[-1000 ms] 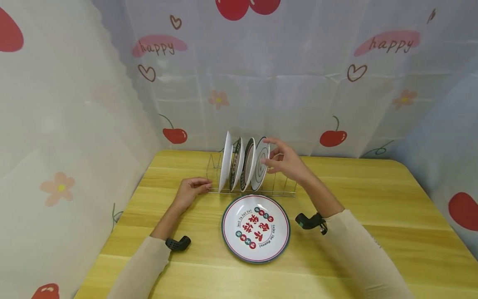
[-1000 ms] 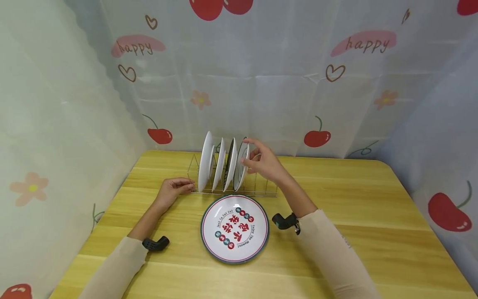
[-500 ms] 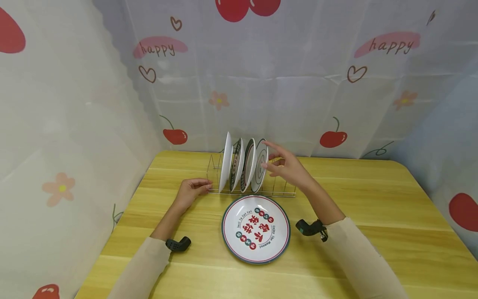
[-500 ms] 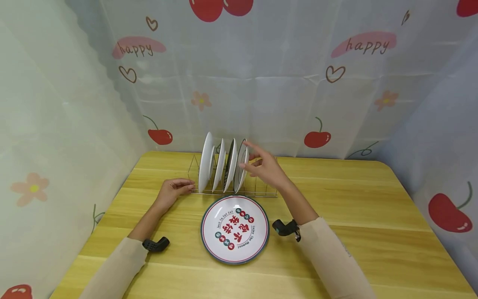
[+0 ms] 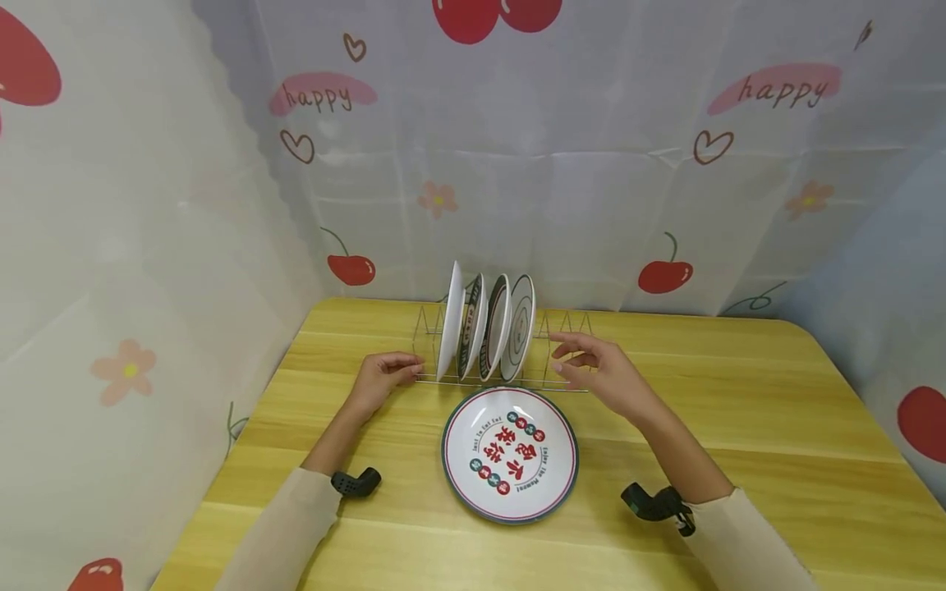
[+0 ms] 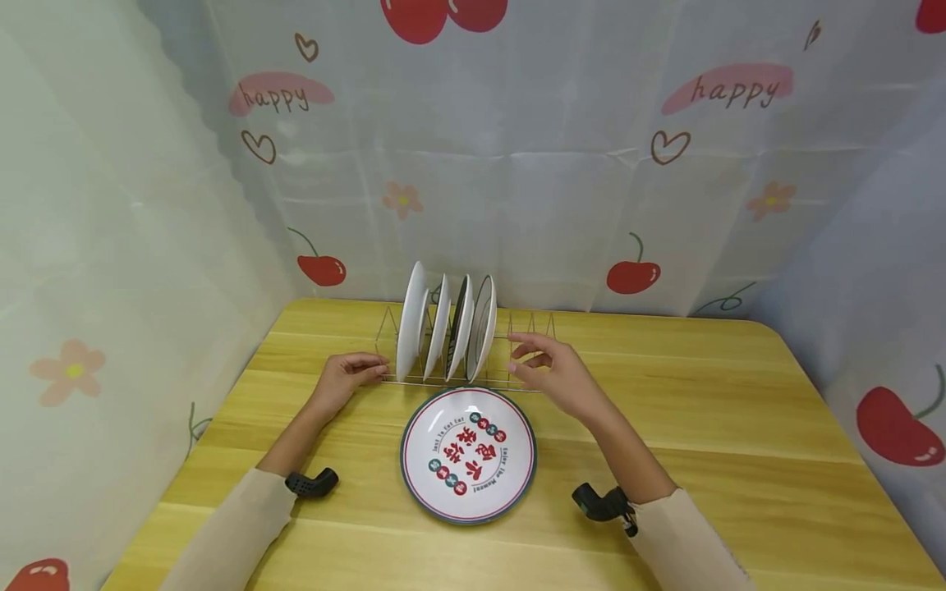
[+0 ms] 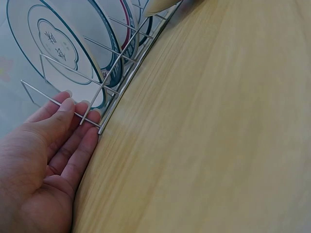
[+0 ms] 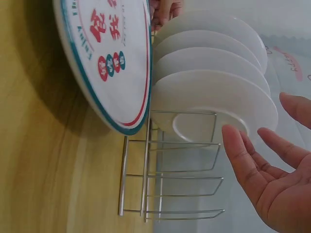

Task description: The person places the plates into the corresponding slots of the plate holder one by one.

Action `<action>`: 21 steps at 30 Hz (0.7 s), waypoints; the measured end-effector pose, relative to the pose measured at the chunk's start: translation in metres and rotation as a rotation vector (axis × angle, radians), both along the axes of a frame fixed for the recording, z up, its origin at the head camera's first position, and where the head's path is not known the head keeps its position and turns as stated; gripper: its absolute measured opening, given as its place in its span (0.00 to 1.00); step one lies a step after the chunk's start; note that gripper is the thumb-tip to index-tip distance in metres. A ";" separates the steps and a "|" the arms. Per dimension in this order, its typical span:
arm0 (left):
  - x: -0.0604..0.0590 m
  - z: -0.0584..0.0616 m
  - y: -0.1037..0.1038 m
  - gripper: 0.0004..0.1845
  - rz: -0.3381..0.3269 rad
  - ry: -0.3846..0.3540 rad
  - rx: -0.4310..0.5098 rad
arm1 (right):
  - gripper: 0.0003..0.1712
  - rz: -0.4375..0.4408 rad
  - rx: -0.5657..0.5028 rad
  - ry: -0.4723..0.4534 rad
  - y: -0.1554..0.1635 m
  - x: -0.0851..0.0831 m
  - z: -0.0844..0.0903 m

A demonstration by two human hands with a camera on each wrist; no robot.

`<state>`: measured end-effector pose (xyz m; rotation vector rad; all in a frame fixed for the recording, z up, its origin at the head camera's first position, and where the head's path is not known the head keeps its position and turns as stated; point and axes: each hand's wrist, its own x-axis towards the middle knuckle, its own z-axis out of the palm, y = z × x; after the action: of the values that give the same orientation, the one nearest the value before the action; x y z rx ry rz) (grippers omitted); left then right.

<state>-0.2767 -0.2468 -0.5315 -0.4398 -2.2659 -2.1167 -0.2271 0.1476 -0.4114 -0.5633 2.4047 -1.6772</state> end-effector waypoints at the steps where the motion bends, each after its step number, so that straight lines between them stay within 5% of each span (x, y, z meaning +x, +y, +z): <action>1: 0.000 0.000 0.000 0.13 0.000 -0.001 0.000 | 0.28 0.001 0.003 -0.012 0.002 0.003 -0.002; 8: 0.001 0.001 0.002 0.11 -0.005 -0.016 -0.004 | 0.26 0.024 0.079 -0.101 0.013 0.018 -0.018; 16: 0.009 0.019 0.006 0.11 -0.018 -0.031 0.003 | 0.29 0.103 0.112 -0.167 0.017 0.023 -0.031; 21: 0.005 0.007 0.002 0.11 0.005 -0.019 0.009 | 0.30 0.142 0.114 -0.210 0.017 0.020 -0.038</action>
<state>-0.2722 -0.2444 -0.5241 -0.4147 -2.2639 -2.1366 -0.2075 0.1647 -0.4489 -0.4999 2.2382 -1.4537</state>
